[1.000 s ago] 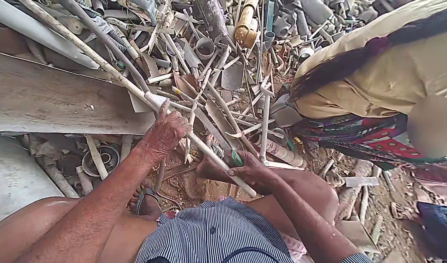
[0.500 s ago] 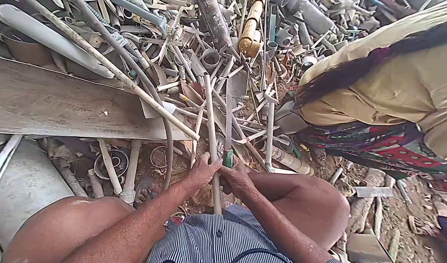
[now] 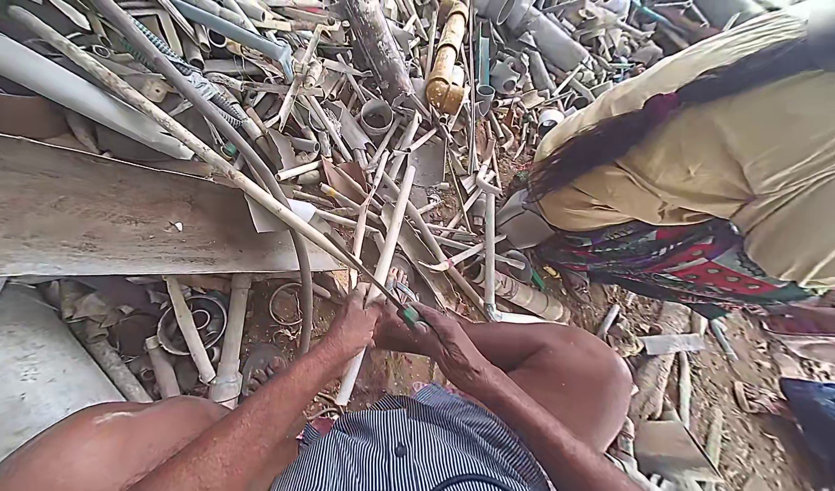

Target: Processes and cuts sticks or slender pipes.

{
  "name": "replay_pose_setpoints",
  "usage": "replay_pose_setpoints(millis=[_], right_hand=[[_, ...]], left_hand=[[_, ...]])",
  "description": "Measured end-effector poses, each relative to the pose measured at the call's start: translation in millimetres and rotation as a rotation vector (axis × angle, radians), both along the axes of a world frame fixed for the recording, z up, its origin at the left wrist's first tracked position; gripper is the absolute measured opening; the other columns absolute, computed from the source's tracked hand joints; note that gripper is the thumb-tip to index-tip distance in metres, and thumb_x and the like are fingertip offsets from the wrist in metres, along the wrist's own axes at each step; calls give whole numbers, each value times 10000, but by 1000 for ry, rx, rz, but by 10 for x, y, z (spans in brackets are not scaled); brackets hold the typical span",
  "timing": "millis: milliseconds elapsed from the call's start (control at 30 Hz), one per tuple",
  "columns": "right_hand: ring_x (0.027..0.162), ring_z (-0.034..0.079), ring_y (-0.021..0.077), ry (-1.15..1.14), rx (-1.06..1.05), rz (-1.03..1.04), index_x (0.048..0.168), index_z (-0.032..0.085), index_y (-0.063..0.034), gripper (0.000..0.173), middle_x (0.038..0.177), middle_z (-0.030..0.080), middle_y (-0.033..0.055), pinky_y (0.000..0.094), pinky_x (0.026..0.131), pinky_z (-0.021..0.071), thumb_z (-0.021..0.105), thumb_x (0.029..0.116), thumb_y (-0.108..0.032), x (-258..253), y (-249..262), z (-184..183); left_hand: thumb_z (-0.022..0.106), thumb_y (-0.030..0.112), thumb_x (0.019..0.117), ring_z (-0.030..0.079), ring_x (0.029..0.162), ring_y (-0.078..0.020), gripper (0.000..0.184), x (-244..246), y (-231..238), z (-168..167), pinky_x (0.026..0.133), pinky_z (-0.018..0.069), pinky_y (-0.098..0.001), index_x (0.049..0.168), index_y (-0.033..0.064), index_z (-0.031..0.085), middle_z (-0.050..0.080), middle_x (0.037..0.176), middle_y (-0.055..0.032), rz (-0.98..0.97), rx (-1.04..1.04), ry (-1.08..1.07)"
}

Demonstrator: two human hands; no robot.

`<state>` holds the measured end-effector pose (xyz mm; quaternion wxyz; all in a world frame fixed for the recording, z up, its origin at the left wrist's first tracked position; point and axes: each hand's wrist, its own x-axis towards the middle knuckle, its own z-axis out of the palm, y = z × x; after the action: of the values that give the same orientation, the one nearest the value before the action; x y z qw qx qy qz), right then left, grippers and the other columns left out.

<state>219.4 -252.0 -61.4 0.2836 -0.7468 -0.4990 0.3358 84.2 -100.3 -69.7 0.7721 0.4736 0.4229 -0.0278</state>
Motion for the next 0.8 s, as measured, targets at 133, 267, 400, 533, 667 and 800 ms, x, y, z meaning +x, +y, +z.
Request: replay_pose_setpoints(millis=[133,267,400,533,667,800], right_hand=[[950,715,359,-255,4,158,1257,647,45,340,1072,699,234,481,819,579,552,1012,-171,-75,-91,88],[852,729,376,-403,-127,202,1276,623,63,381,1001,707,232,505,709,581,475,1041,-198,102,-161,173],[903,659,354,-223,-335,42,1350,545,80,500,1017,664,241,513,850,512,292,1086,-260,737,-51,83],[766,568,213,-210,-298,-220,1144,588,89,472,873,578,141,396,775,480,253,1111,-241,1361,188,6],[807,638,314,-294,-372,-15,1204,600,42,520,871,630,174,506,769,508,285,1090,-356,836,189,167],[788,705,400,-361,-340,300,1154,636,40,458,871,681,214,557,666,536,403,1070,-345,236,-2,284]], left_hand=[[582,9,991,585,802,-138,353,-106,-36,25,720,509,-295,1333,-29,498,584,1028,-107,-102,99,53],[533,119,1066,582,552,-104,337,-228,-112,104,518,528,-241,1362,13,410,570,802,-49,-156,-20,14],[519,119,1064,452,502,-91,412,-291,-148,27,465,416,-236,1453,56,399,487,762,-23,-158,-6,-41],[518,136,1070,434,518,-95,393,-284,-125,8,475,399,-248,1447,68,431,473,777,-22,-243,-8,-36],[518,114,1060,420,496,-71,358,-284,-47,-14,444,380,-221,1408,63,450,455,742,5,-183,-44,-83],[558,164,1057,460,570,-90,186,-271,-24,17,541,422,-260,1166,15,577,492,756,-12,-255,119,10]])
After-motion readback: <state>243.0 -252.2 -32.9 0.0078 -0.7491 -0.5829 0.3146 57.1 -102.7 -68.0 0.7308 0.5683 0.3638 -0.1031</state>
